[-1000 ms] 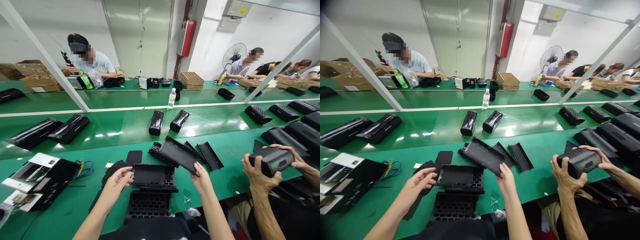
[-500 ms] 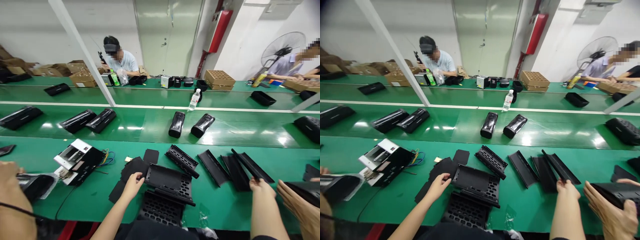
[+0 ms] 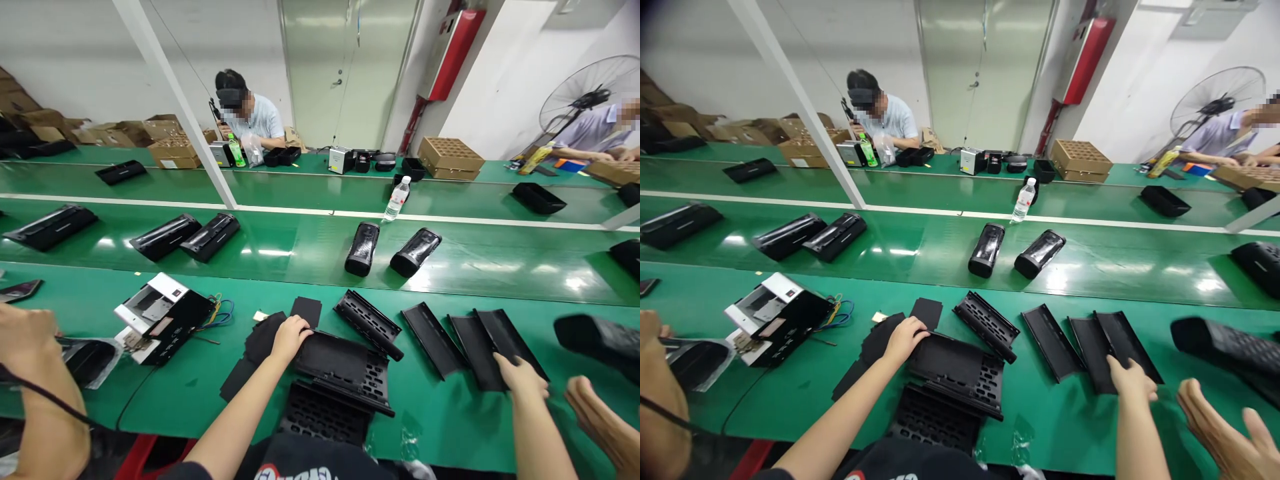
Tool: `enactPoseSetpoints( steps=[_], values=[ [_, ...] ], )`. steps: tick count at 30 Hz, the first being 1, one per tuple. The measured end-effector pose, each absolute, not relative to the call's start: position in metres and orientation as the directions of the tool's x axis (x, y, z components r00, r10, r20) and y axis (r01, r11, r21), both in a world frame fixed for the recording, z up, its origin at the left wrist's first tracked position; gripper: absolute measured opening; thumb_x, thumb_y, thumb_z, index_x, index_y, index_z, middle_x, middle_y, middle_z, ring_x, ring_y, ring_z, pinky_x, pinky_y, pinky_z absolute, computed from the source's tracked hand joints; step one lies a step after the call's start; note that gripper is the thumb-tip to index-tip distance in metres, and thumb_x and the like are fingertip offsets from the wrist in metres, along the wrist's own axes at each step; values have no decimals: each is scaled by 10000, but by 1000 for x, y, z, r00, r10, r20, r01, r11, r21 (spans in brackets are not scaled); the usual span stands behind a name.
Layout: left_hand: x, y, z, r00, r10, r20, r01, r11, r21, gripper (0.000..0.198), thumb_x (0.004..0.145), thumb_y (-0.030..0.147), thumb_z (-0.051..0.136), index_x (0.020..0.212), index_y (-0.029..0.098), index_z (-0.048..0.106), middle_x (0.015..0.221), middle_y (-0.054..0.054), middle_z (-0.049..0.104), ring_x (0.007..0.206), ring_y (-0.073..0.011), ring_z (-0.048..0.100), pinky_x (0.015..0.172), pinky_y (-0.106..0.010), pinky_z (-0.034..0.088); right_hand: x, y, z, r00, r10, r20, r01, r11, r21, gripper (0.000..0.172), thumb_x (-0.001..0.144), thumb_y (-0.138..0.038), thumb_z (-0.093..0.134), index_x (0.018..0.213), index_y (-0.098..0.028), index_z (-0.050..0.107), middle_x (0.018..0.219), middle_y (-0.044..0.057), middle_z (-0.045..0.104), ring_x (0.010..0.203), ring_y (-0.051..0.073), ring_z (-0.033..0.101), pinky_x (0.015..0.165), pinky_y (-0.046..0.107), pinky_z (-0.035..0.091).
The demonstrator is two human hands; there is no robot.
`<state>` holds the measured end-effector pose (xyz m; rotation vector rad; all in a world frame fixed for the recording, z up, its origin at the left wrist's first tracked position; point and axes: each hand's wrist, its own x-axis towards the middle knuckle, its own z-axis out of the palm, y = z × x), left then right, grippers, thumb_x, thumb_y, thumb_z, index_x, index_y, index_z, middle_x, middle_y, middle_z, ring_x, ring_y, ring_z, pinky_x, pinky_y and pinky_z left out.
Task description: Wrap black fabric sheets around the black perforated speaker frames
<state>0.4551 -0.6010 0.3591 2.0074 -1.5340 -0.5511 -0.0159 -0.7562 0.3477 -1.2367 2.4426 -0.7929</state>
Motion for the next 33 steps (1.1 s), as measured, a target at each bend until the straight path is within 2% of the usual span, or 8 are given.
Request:
enactPoseSetpoints(
  steps=[4,8,14,17,22,26,30,33],
  values=[
    [457,-597,368,254,-966,47,-694,-148,704,140,752,266,527,743,240,664,807,-31,622,839,-210,564,803,-339,420,42,-717,373,-370,-928,-32,-630,276,-725,415,636,-360,523,928,-80,613,1001,271,562,1045,436,459,819,551,354],
    [455,-590,384,335,-940,59,-601,-164,782,163,739,284,503,714,204,642,975,-65,616,956,-226,548,875,-364,402,113,-671,393,-102,-995,-23,-510,72,-857,423,732,-450,443,990,-147,586,984,142,618,876,261,597,747,376,481],
    [444,-567,427,357,-932,-68,-398,-218,891,242,771,370,424,675,170,520,552,26,533,513,-116,520,494,-225,434,207,-607,420,473,-880,-36,-222,-80,-972,267,800,-378,474,864,-197,659,881,87,666,815,210,616,718,325,499],
    [427,-549,455,364,-912,-189,-222,-283,933,243,736,401,494,650,174,508,533,41,500,494,-104,480,468,-210,398,235,-578,432,643,-766,-21,-87,-45,-995,329,779,-342,537,1086,-236,590,1107,89,595,1008,231,553,785,339,487],
    [389,-522,487,196,-947,-253,-117,-279,953,245,741,392,530,804,189,650,894,-61,653,863,-199,580,764,-295,462,253,-553,433,667,-744,-34,-27,21,-999,884,662,-314,680,1377,-238,166,1401,88,297,1255,252,312,1001,414,314],
    [384,-510,496,70,-959,-274,43,-272,961,376,785,422,470,1076,218,593,1159,-83,583,1023,-230,552,864,-345,440,248,-560,435,533,-839,-110,39,154,-987,681,758,-322,565,1355,-243,248,1376,57,350,1244,212,337,1035,387,264],
    [398,-508,484,336,-911,-240,61,-233,971,373,715,441,558,995,197,598,1087,-92,610,1013,-234,548,874,-345,428,236,-570,449,515,-821,-245,224,404,-887,639,736,-332,595,1315,-247,340,1232,54,529,1133,225,475,964,393,361],
    [396,-507,466,368,-840,-400,317,-291,903,463,668,442,614,1059,206,536,1124,-102,587,1041,-227,534,878,-356,417,228,-573,463,552,-771,-318,318,547,-774,667,692,-298,649,1297,-254,371,1148,56,594,992,231,575,858,374,446]
  ],
)
